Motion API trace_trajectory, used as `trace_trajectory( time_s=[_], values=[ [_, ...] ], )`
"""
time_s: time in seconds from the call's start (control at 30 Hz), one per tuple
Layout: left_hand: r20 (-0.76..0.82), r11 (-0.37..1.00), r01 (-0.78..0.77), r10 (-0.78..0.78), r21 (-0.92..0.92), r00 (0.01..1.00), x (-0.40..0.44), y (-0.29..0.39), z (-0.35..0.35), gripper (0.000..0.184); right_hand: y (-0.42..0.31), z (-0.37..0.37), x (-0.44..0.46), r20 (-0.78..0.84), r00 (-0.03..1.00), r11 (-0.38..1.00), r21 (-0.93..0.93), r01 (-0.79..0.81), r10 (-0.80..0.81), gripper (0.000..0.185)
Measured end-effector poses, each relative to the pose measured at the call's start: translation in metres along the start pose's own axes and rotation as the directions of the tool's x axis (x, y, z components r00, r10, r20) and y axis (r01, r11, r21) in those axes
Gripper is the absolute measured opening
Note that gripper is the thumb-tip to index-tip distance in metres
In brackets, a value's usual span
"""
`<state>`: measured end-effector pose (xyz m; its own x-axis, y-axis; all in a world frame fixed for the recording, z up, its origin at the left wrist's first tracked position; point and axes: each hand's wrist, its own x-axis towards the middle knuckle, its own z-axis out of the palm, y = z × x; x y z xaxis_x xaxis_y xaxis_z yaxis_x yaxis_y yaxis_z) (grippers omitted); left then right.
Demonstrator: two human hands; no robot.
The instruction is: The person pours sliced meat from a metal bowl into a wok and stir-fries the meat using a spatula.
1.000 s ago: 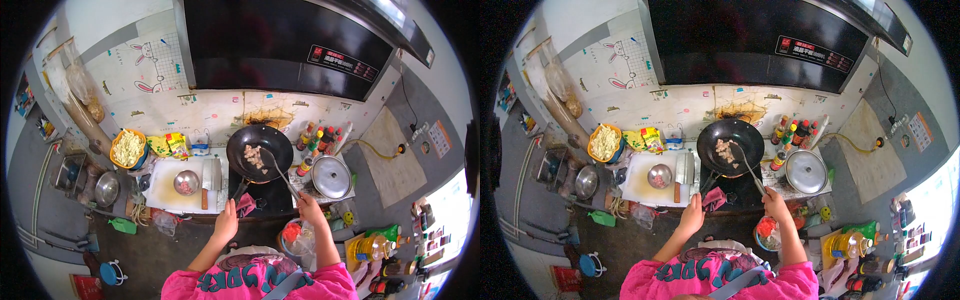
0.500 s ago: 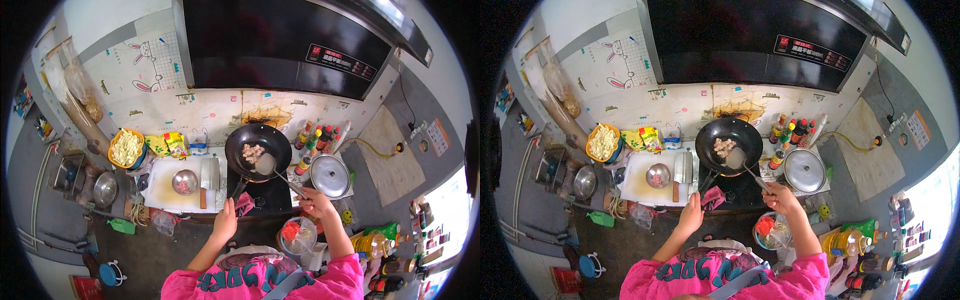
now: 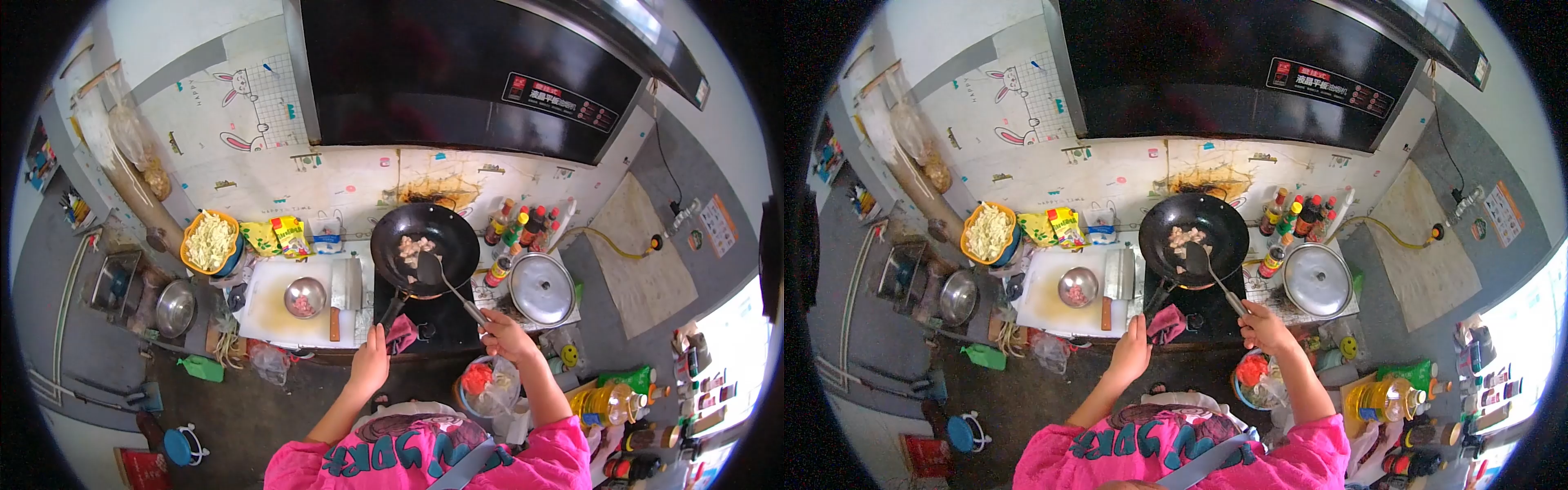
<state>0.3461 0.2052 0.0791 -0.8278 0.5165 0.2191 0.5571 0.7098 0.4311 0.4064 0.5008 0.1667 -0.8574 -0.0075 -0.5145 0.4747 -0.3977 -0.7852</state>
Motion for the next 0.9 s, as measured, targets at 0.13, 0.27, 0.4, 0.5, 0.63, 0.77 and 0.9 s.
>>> trace_trajectory(
  time_s=[0.13, 0.27, 0.4, 0.5, 0.63, 0.77, 0.9],
  values=[
    [0.008, 1.000, 0.008, -0.008, -0.001, 1.000, 0.000, 0.000, 0.000, 0.068, 0.000, 0.006, 0.004, -0.012, 1.000, 0.995, 0.098, -0.017, 0.018, 0.045],
    [0.004, 1.000, 0.005, -0.005, 0.001, 1.000, 0.000, 0.002, -0.001, 0.067, 0.008, -0.002, 0.024, 0.100, 0.994, 0.916, 0.394, -0.080, 0.044, 0.036],
    [-0.002, 1.000, 0.003, -0.003, 0.000, 1.000, 0.001, 0.001, -0.002, 0.067, 0.009, 0.006, 0.027, 0.267, 0.964, 0.847, 0.515, -0.134, -0.010, 0.035],
    [0.001, 1.000, 0.002, -0.002, -0.001, 1.000, 0.000, 0.001, -0.001, 0.066, 0.002, 0.020, 0.015, 0.269, 0.962, 0.903, 0.423, -0.081, -0.040, 0.041],
    [0.005, 1.000, 0.005, -0.005, -0.005, 1.000, 0.000, 0.001, -0.002, 0.066, 0.008, 0.038, 0.010, 0.078, 0.994, 0.995, 0.078, 0.068, -0.074, 0.054],
    [0.009, 1.000, 0.014, -0.014, -0.001, 1.000, 0.000, 0.002, -0.003, 0.066, 0.015, 0.036, 0.015, 0.053, 0.994, 0.995, -0.009, 0.101, -0.101, 0.059],
    [0.004, 1.000, 0.010, -0.010, 0.000, 1.000, 0.001, 0.001, -0.002, 0.065, 0.022, 0.038, 0.017, -0.002, 0.992, 0.987, -0.104, 0.124, -0.125, 0.059]
  ],
)
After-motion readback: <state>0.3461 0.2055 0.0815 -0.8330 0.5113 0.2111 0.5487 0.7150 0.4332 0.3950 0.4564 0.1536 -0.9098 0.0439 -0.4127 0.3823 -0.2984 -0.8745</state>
